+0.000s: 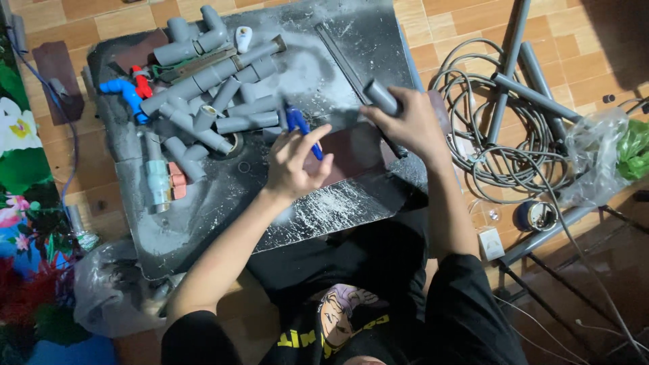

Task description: Sanding and marking PVC pipe segments and fittings for assembly.

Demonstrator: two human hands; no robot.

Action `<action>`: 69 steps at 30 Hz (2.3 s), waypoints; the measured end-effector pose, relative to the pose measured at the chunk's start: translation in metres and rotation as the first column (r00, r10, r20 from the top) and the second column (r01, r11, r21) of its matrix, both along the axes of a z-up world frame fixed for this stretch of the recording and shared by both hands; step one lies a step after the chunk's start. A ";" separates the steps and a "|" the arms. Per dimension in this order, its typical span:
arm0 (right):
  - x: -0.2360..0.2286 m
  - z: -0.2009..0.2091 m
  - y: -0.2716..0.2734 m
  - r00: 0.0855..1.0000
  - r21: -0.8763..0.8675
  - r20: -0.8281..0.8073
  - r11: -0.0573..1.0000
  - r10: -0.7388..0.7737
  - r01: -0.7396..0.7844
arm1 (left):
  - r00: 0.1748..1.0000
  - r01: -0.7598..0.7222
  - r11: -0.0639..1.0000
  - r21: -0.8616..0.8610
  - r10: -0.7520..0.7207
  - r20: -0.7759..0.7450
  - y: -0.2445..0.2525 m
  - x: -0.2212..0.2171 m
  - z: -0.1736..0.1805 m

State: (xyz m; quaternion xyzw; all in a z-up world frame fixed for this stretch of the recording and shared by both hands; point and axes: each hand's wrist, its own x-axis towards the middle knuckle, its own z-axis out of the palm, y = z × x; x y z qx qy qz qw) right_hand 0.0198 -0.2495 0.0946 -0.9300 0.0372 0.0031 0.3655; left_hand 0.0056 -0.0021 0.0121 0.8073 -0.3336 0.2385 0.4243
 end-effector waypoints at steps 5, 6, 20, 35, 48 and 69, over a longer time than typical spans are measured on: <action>-0.053 -0.030 -0.012 0.987 0.002 0.162 1.000 0.014 -0.014 | 0.993 0.119 0.992 0.036 -0.120 0.009 -0.002 0.013 -0.015; -0.064 -0.038 -0.016 0.973 0.009 0.229 1.000 -0.024 0.023 | 0.991 0.118 0.987 0.106 -0.124 0.050 -0.002 0.013 0.000; -0.088 -0.082 -0.006 0.840 -0.050 0.501 0.962 -0.209 0.269 | 0.989 0.138 0.951 0.276 -0.118 -0.085 -0.001 0.025 0.000; -0.092 -0.079 -0.006 0.751 -0.001 0.639 0.976 -0.166 0.217 | 0.999 -0.027 0.995 0.093 0.030 -0.032 -0.001 0.023 -0.016; -0.095 -0.088 -0.012 0.790 0.030 0.591 0.983 -0.164 0.182 | 0.997 -0.079 0.988 0.133 0.081 -0.004 -0.002 0.029 0.002; -0.072 -0.079 -0.017 0.963 0.979 -0.180 0.060 -0.199 0.195 | 0.944 0.312 0.909 0.277 -0.266 -0.194 0.000 0.023 -0.030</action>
